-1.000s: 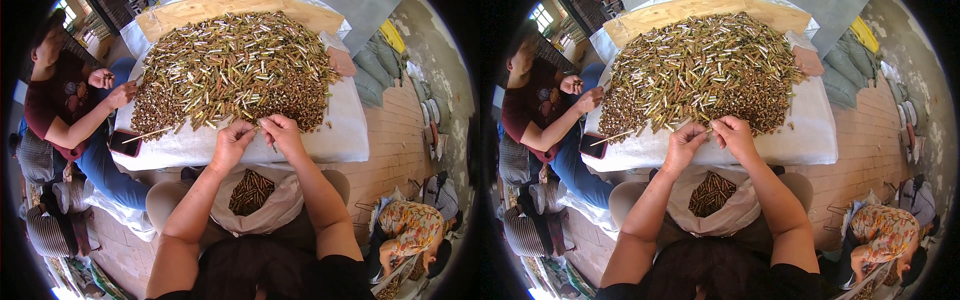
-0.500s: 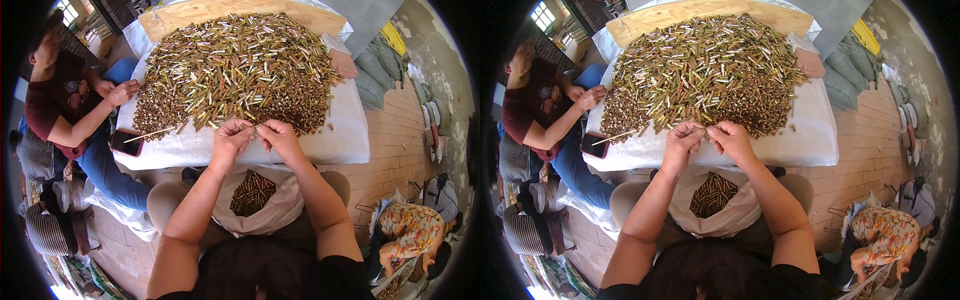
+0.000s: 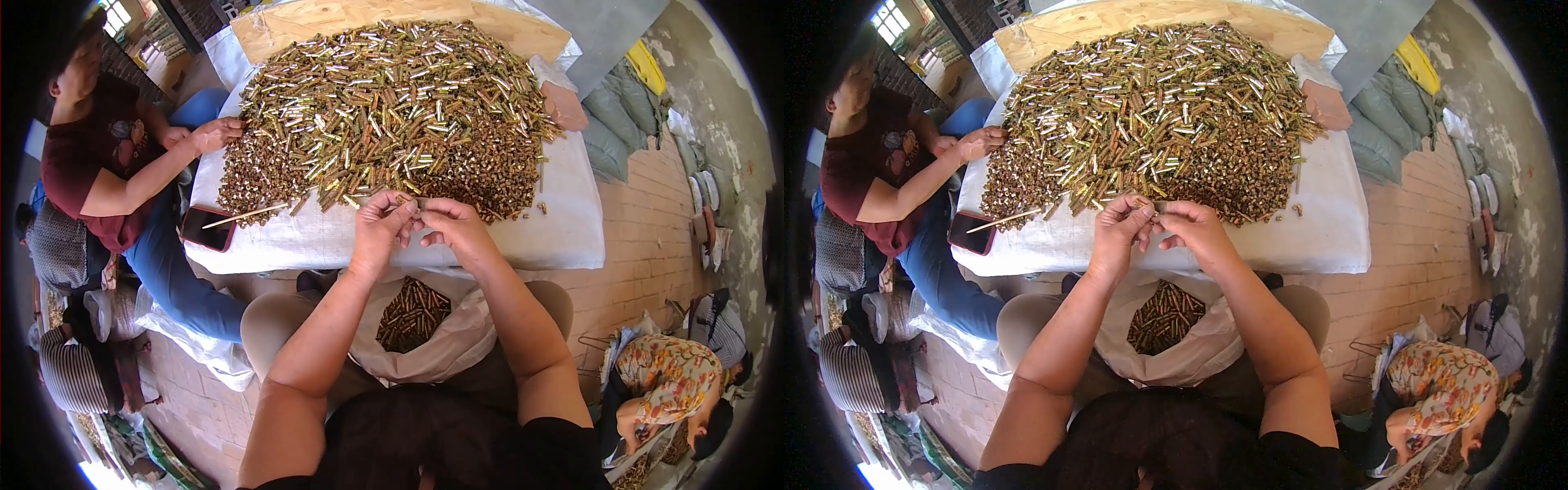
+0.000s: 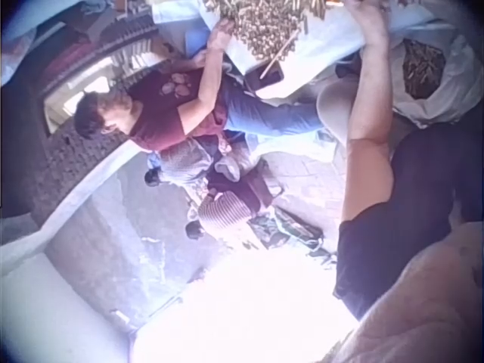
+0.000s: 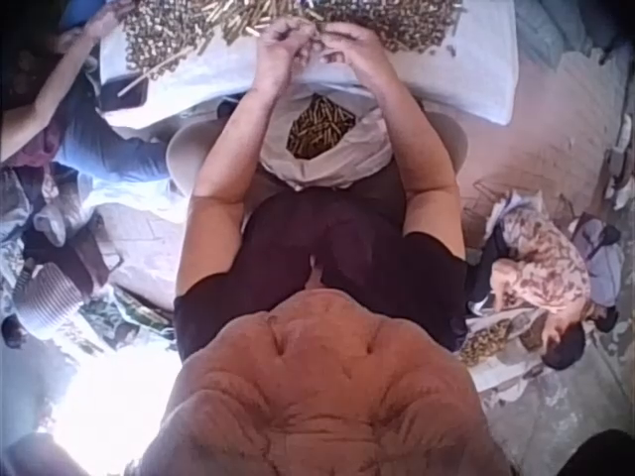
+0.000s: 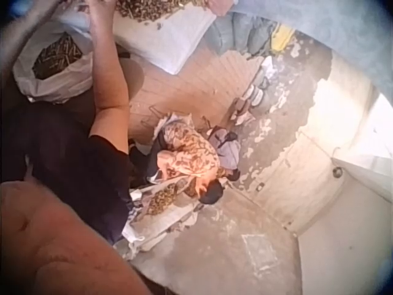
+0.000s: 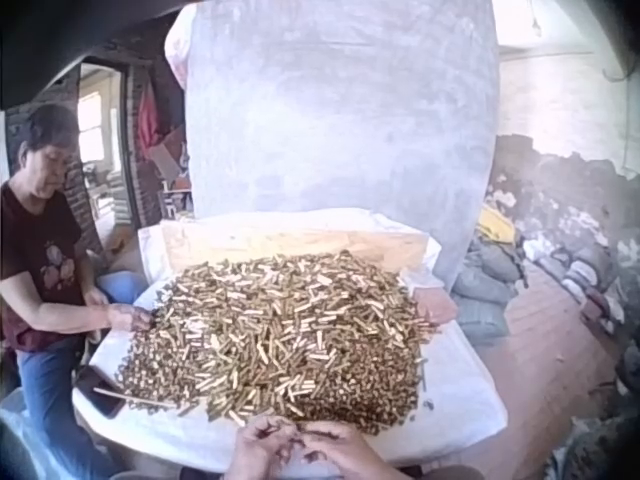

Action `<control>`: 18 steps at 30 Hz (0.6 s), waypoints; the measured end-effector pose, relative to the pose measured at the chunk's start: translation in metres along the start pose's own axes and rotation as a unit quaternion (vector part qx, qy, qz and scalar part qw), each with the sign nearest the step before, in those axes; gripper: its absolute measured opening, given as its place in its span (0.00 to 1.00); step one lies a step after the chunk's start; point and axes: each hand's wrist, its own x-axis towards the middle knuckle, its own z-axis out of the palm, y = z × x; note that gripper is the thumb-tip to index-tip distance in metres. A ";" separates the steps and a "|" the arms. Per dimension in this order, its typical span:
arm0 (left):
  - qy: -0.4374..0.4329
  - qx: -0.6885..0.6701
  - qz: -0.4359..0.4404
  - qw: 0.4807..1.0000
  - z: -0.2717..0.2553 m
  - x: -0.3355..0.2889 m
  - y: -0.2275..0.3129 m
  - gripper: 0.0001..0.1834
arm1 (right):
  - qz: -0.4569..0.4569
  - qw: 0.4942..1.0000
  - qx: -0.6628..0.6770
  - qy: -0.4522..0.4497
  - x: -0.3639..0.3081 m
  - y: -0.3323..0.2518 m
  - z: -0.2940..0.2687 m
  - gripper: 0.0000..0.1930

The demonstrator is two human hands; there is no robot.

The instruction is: The person sorts small parts by hand from a large pile on a low workspace, inspecting them one by one.

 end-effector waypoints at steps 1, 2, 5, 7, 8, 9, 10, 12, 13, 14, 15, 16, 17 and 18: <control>0.012 -0.016 -0.008 1.000 0.000 0.000 0.001 0.02 | 0.000 1.000 0.000 0.000 0.000 0.001 0.000 0.08; 0.012 -0.015 -0.008 1.000 0.000 0.000 0.001 0.02 | -0.020 0.999 -0.037 -0.008 0.001 0.002 0.000 0.09; 0.012 -0.062 -0.025 0.998 0.001 -0.001 0.000 0.02 | -0.043 0.995 -0.089 -0.007 0.004 0.008 -0.001 0.09; 0.022 -0.077 -0.045 0.996 0.001 -0.001 0.001 0.03 | -0.046 0.993 -0.106 0.002 0.005 0.007 -0.001 0.09; 0.022 -0.077 -0.045 0.996 0.001 -0.001 0.002 0.03 | -0.055 0.993 -0.101 0.023 0.004 0.006 -0.002 0.08; 0.024 -0.071 -0.045 0.996 0.003 -0.003 0.005 0.02 | -0.064 0.992 -0.097 0.044 0.004 0.003 -0.002 0.08; 0.027 -0.066 -0.044 0.997 0.004 -0.003 0.007 0.02 | -0.064 0.992 -0.098 0.044 0.004 -0.001 -0.003 0.08; 0.007 -0.032 -0.046 0.998 0.004 -0.005 0.011 0.02 | -0.055 0.992 -0.095 0.054 0.003 -0.010 -0.007 0.07; -0.012 0.001 -0.048 0.999 0.003 -0.006 0.012 0.02 | -0.055 0.992 -0.095 0.054 0.002 -0.011 -0.007 0.07; -0.012 0.001 -0.049 0.999 0.000 -0.005 0.012 0.02 | -0.051 0.992 -0.099 0.056 0.001 -0.012 -0.006 0.08; -0.028 0.036 -0.049 0.998 -0.004 -0.004 0.010 0.03 | -0.047 0.992 -0.104 0.058 0.000 -0.013 -0.006 0.08; -0.045 0.072 -0.049 0.995 -0.006 -0.004 0.008 0.04 | -0.047 0.992 -0.104 0.058 0.001 -0.013 -0.007 0.08; -0.045 0.072 -0.049 0.995 -0.007 -0.004 0.006 0.04 | -0.059 0.991 -0.104 0.056 0.001 -0.012 -0.008 0.08; -0.042 0.140 -0.045 0.988 -0.007 -0.005 0.004 0.03 | -0.072 0.990 -0.105 0.054 0.002 -0.013 -0.009 0.07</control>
